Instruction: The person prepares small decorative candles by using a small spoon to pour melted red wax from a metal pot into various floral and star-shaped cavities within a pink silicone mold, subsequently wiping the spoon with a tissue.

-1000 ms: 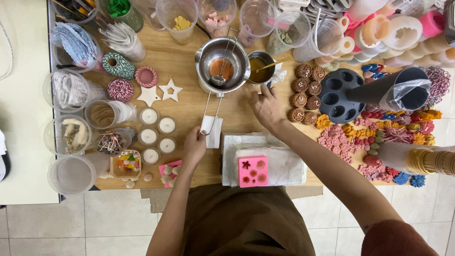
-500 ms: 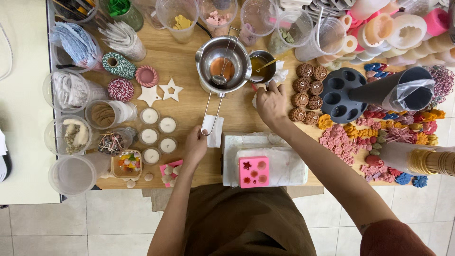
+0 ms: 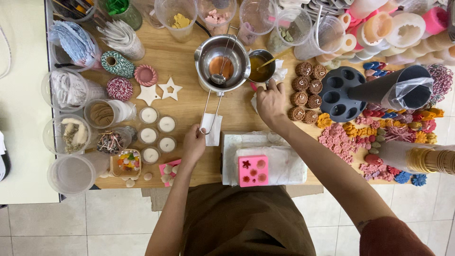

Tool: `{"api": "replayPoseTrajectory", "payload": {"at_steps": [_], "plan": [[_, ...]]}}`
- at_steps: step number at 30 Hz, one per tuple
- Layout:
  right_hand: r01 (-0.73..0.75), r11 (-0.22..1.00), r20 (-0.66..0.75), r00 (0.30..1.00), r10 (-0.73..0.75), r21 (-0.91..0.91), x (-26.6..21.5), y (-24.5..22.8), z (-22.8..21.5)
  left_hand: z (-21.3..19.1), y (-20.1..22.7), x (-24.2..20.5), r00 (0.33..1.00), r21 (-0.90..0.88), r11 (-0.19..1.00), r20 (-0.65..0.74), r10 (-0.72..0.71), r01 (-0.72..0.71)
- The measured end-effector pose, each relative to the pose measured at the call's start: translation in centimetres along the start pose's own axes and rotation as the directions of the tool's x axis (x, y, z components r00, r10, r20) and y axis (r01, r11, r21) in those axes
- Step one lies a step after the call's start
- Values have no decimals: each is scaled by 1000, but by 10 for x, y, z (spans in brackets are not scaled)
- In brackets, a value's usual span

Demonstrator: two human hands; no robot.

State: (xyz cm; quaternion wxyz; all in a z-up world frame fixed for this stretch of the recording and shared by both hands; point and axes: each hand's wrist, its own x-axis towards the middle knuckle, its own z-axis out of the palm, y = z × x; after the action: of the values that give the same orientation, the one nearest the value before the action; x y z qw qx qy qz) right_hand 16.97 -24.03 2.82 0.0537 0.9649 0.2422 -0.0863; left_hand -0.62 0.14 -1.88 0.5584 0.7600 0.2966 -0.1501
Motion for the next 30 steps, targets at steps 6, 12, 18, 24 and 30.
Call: {"api": "replayPoseTrajectory", "payload": {"at_steps": [6, 12, 18, 24, 30], "plan": [[23, 1000, -31, 999, -23, -5, 1, 0, 6, 1, 4, 1, 1000, 21, 999, -2, -30, 30], [118, 991, -114, 987, -111, 60, -1, -4, 14, 2, 7, 1, 1000, 35, 999, 6, -19, 19], [173, 985, -174, 971, -166, 27, 3, -21, 28, -4, 9, -1, 998, -8, 998, 7, -56, 56], [164, 985, -212, 966, -150, 50, 5, -6, 28, -6, 3, 2, 999, 24, 999, 0, -40, 40], [207, 974, -209, 960, -184, 96, 7, -21, 30, -3, -3, 9, 993, 63, 997, -111, 46, -39]]}}
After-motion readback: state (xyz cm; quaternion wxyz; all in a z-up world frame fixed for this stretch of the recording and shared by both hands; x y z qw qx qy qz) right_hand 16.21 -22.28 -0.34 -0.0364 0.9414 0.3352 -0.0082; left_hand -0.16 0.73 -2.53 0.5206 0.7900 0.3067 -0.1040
